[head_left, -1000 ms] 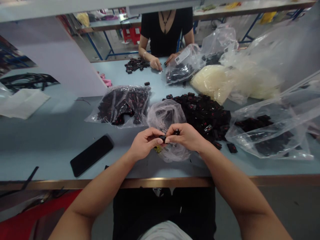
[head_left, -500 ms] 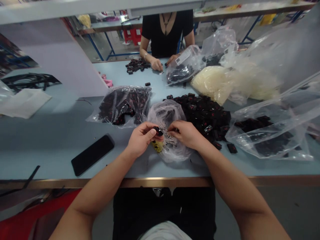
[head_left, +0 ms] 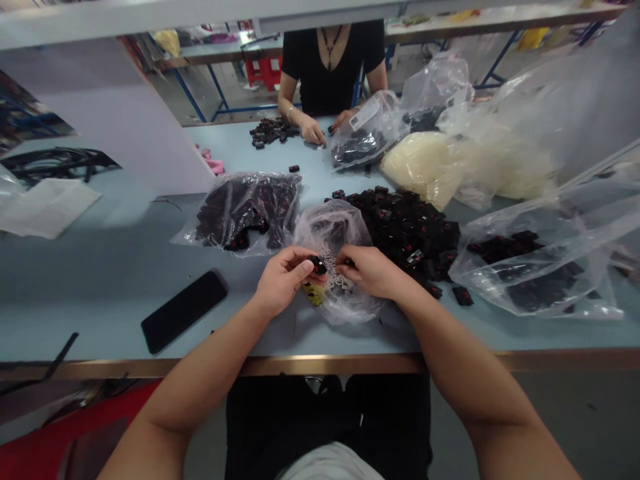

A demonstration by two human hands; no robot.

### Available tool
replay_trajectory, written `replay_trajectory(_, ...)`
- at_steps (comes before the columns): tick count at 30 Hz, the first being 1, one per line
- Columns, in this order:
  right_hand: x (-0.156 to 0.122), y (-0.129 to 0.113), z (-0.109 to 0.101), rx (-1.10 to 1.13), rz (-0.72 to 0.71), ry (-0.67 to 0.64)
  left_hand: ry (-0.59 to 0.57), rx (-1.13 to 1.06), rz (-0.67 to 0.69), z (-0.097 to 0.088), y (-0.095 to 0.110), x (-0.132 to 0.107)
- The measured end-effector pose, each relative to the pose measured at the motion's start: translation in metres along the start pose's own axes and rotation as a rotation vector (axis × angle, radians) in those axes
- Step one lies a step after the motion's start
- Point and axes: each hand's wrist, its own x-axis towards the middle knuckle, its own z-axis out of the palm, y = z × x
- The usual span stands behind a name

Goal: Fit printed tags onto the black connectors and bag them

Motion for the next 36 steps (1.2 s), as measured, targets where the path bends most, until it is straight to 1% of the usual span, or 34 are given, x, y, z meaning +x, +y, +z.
replay_trajectory(4, -0.002, 0.0, -0.001, 0.231, 0.016, 0.064, -0.002, 0.012, -0.011, 0.0, 0.0, 0.0)
replay_trajectory(10, -0.002, -0.004, -0.007, 0.41, 0.027, 0.131, -0.017, 0.01, -0.005, 0.001, 0.0, -0.001)
replay_trajectory(12, -0.003, -0.008, -0.008, 0.486, 0.016, 0.134, -0.02, 0.006, -0.004, 0.001, -0.001, -0.001)
replay_trajectory(15, -0.005, -0.013, -0.008, 0.576, 0.006, 0.099, -0.017, 0.02, -0.015, 0.002, -0.002, -0.002)
replay_trajectory(18, -0.006, -0.018, -0.006, 0.605, 0.012, 0.066, -0.008, 0.052, -0.026, 0.002, -0.002, -0.002)
replay_trajectory(21, -0.006, -0.02, -0.005, 0.6, 0.013, 0.062, -0.014, 0.074, -0.027, 0.001, -0.003, -0.003)
replay_trajectory(27, -0.006, -0.019, -0.006, 0.572, -0.002, 0.056, -0.016, 0.127, -0.029, -0.001, -0.004, -0.004)
replay_trajectory(36, -0.007, -0.017, -0.006, 0.575, -0.002, 0.033, -0.051, 0.182, -0.036, 0.001, 0.001, -0.006)
